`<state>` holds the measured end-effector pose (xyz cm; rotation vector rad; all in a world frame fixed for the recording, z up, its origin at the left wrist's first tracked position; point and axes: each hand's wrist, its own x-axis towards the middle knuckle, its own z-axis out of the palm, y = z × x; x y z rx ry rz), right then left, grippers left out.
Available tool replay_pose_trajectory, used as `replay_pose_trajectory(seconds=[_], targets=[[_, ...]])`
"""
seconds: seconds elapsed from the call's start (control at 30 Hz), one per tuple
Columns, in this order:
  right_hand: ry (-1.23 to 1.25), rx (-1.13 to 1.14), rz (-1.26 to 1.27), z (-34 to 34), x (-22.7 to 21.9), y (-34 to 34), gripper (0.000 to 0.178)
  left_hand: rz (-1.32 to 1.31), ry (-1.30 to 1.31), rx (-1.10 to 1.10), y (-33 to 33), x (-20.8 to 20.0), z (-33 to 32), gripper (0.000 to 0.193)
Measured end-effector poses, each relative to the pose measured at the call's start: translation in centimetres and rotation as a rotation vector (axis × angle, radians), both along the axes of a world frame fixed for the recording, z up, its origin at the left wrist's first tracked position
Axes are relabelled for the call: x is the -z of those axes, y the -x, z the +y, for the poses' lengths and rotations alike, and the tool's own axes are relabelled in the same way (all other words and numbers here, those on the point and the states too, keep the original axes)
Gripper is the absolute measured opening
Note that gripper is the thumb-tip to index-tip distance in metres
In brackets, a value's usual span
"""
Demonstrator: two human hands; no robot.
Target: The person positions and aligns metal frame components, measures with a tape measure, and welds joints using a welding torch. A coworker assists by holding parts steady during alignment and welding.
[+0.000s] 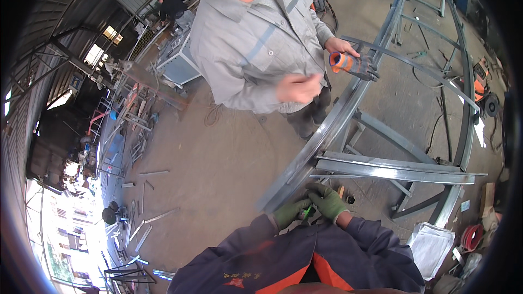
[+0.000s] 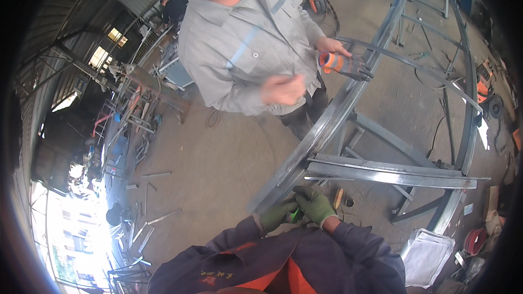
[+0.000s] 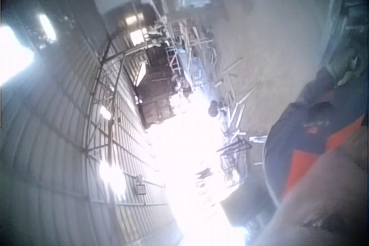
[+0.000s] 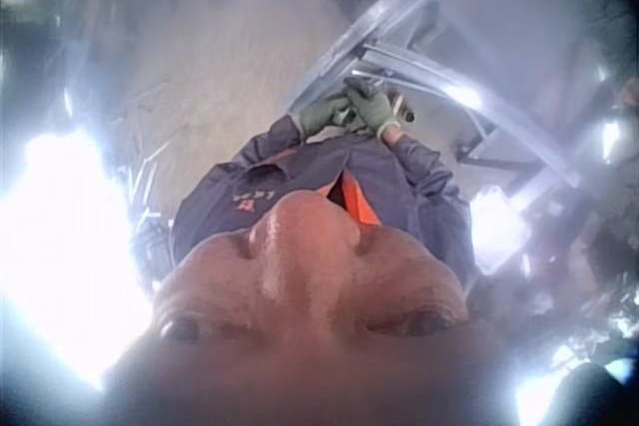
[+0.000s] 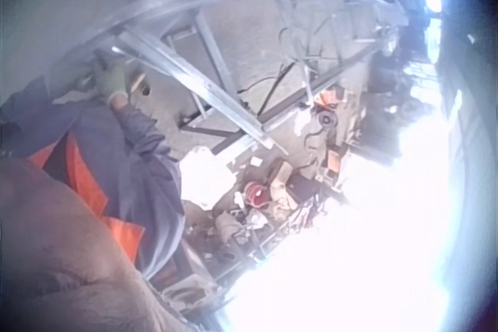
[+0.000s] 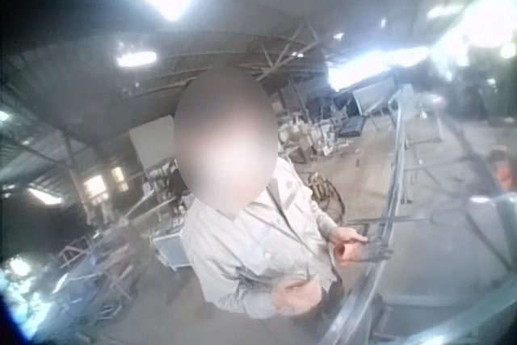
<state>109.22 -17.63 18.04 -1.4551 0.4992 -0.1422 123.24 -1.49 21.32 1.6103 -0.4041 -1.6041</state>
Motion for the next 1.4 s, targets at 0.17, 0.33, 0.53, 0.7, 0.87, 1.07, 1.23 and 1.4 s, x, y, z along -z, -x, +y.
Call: replay_pose_trajectory(seconds=[0.17, 0.33, 0.53, 0.7, 0.87, 1.07, 1.23, 1.4], targets=[[0.062, 0.021, -0.031, -0.8, -1.2, -0.9, 0.041, 0.058, -0.007, -0.002, -0.7, 1.2, -0.4, 0.044], [0.145, -0.009, 0.028, -1.2, -2.6, -1.5, 0.040, 0.129, 0.057, -0.110, -1.1, 2.0, -0.4, 0.046], [0.090, 0.021, -0.026, -0.8, -1.7, -2.7, 0.038, 0.070, 0.070, -0.091, -1.8, 0.9, -0.2, 0.055], [0.160, 0.038, -0.059, -0.5, -1.4, -3.0, 0.039, -0.050, 0.085, -0.053, -2.0, 0.1, -0.2, 0.059], [-0.011, 0.097, 0.004, -0.3, -1.9, -3.2, 0.037, -0.086, 0.004, -0.026, -2.1, -0.9, -0.5, 0.059], [-0.005, 0.269, -0.086, -0.6, -1.0, -3.2, 0.033, -0.128, -0.040, 0.053, -2.3, -0.6, 0.0, 0.059], [-0.225, 0.459, -0.202, -2.2, -0.6, -2.6, 0.029, -0.163, -0.071, 0.101, -2.2, 1.4, 1.0, 0.055], [-0.193, 0.498, -0.188, -3.2, -1.4, -1.7, 0.031, -0.310, 0.031, 0.329, -2.6, 1.6, 0.8, 0.053]])
